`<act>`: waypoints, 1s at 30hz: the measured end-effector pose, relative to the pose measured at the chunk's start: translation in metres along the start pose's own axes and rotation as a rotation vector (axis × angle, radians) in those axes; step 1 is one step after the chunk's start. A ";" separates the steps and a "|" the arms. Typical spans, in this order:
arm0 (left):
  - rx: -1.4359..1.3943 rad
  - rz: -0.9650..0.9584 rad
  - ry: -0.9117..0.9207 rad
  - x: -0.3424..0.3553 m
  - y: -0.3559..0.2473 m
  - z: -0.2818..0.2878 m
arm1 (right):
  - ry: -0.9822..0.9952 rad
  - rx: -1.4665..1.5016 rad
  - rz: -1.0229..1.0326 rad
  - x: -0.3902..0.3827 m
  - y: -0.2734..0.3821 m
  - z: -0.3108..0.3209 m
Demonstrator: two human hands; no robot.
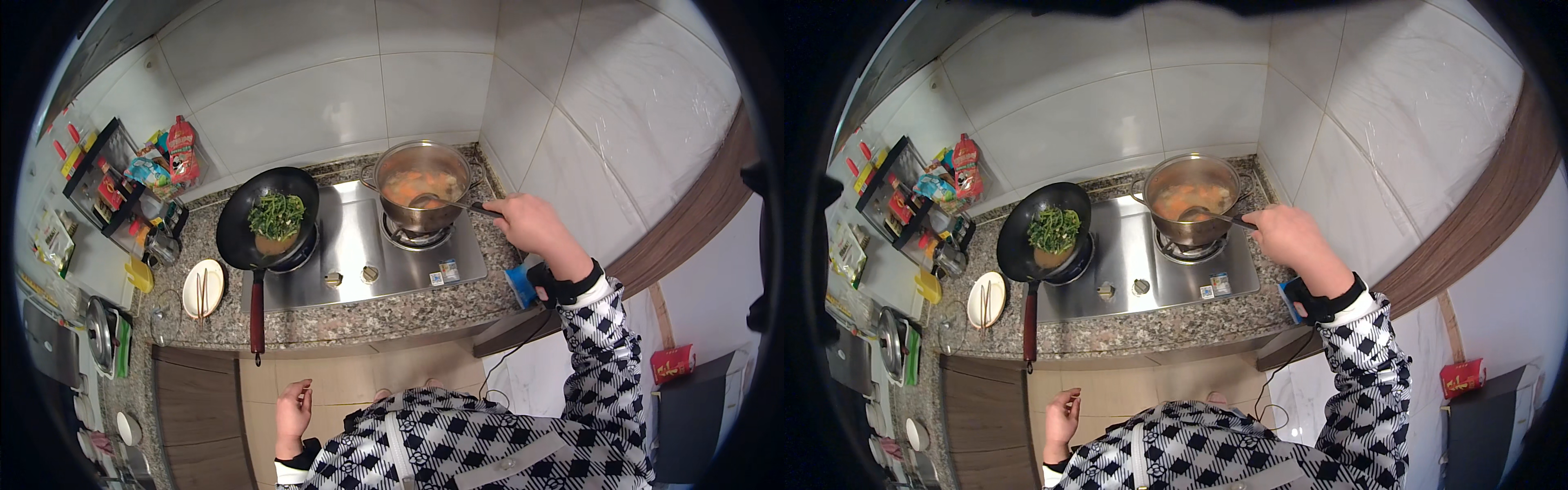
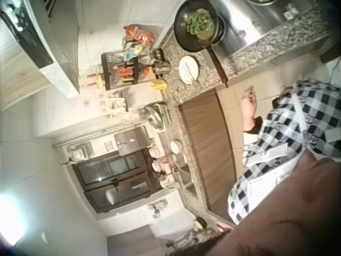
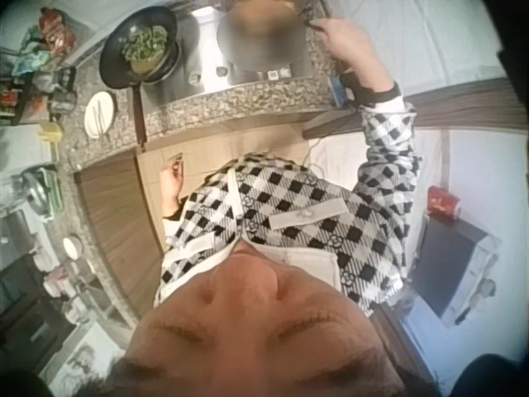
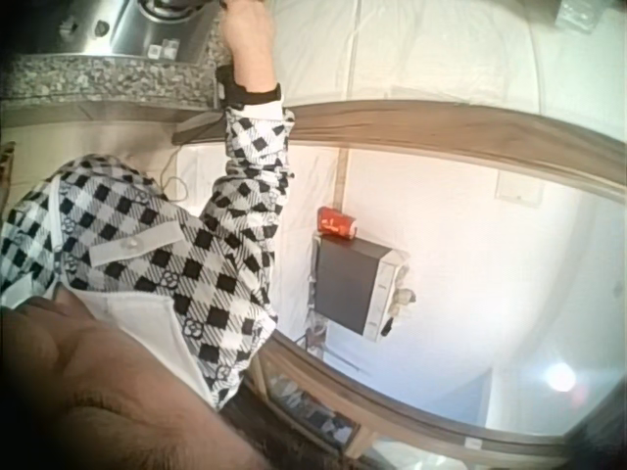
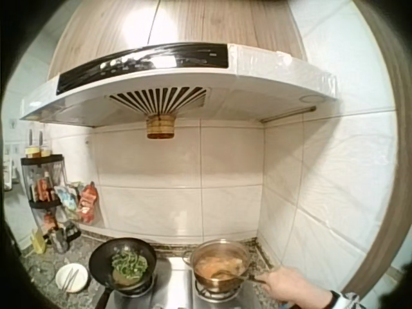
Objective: The person stir-fries green vegetables in a wok using chopsticks and periodically shakes the pan. They also lift the lid of a pot on the adjacent burner and stir its contents with a ladle.
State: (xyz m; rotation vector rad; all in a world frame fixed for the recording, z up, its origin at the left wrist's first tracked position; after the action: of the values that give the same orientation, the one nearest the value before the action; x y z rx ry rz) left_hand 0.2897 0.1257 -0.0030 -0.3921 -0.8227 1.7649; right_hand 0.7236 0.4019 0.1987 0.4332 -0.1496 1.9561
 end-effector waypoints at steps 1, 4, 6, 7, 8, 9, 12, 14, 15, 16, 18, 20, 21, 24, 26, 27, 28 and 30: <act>0.016 -0.017 0.005 0.001 -0.001 0.002 | -0.003 0.009 0.011 0.001 0.003 -0.002; 0.046 -0.045 0.016 0.000 -0.003 0.007 | -0.045 0.027 0.002 0.003 0.011 -0.012; 0.045 -0.026 0.024 -0.001 -0.002 0.009 | -0.066 0.034 -0.014 0.005 0.013 -0.023; 0.051 -0.036 0.022 -0.001 -0.003 0.010 | -0.068 0.035 -0.016 0.006 0.014 -0.029; 0.050 -0.035 0.023 -0.002 -0.003 0.011 | -0.083 0.042 -0.007 0.006 0.015 -0.034; 0.039 -0.032 0.024 -0.002 -0.002 0.013 | -0.093 0.030 -0.017 0.007 0.014 -0.039; 0.041 -0.026 0.027 -0.003 -0.001 0.017 | -0.138 0.009 -0.042 0.014 0.007 -0.053; 0.046 -0.013 0.036 -0.003 0.002 0.018 | -0.122 -0.006 -0.099 0.018 -0.004 -0.062; 0.049 -0.008 0.040 -0.003 0.003 0.019 | -0.141 -0.005 -0.106 0.020 -0.008 -0.063; 0.050 -0.008 0.042 -0.002 0.004 0.019 | -0.144 0.001 -0.121 0.021 -0.013 -0.065; 0.041 -0.010 0.047 -0.001 0.005 0.018 | -0.138 -0.001 -0.134 0.022 -0.021 -0.066; 0.053 0.003 0.061 0.000 0.008 0.015 | -0.139 -0.021 -0.126 0.023 -0.027 -0.065; 0.054 0.008 0.066 0.000 0.010 0.014 | -0.100 0.016 -0.160 0.024 -0.033 -0.068; 0.058 -0.031 0.077 -0.001 0.008 0.011 | -0.022 0.137 -0.250 0.031 -0.046 -0.074; 0.044 -0.030 0.074 -0.001 0.009 0.010 | 0.046 0.257 -0.314 0.039 -0.052 -0.081; 0.028 -0.026 0.069 -0.001 0.009 0.010 | 0.120 0.395 -0.437 0.039 -0.060 -0.089; 0.037 -0.034 0.067 -0.002 0.008 0.011 | 0.193 0.534 -0.559 0.038 -0.067 -0.098; 0.030 -0.040 0.060 -0.002 0.008 0.013 | 0.308 0.806 -0.746 0.035 -0.070 -0.110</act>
State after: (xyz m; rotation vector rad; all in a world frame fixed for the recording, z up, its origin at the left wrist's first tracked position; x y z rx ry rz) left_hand 0.2772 0.1184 0.0004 -0.4047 -0.7556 1.7184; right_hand 0.7490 0.4939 0.1031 0.5838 0.9039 1.2401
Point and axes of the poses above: each hand's wrist, its own x-axis towards the middle knuckle, its own z-axis out of the back of the hand, y = z × x, the point moved 9 cm from there along x, towards the middle knuckle, and after that the axes turned 9 degrees about -y, right-handed, at the moved point
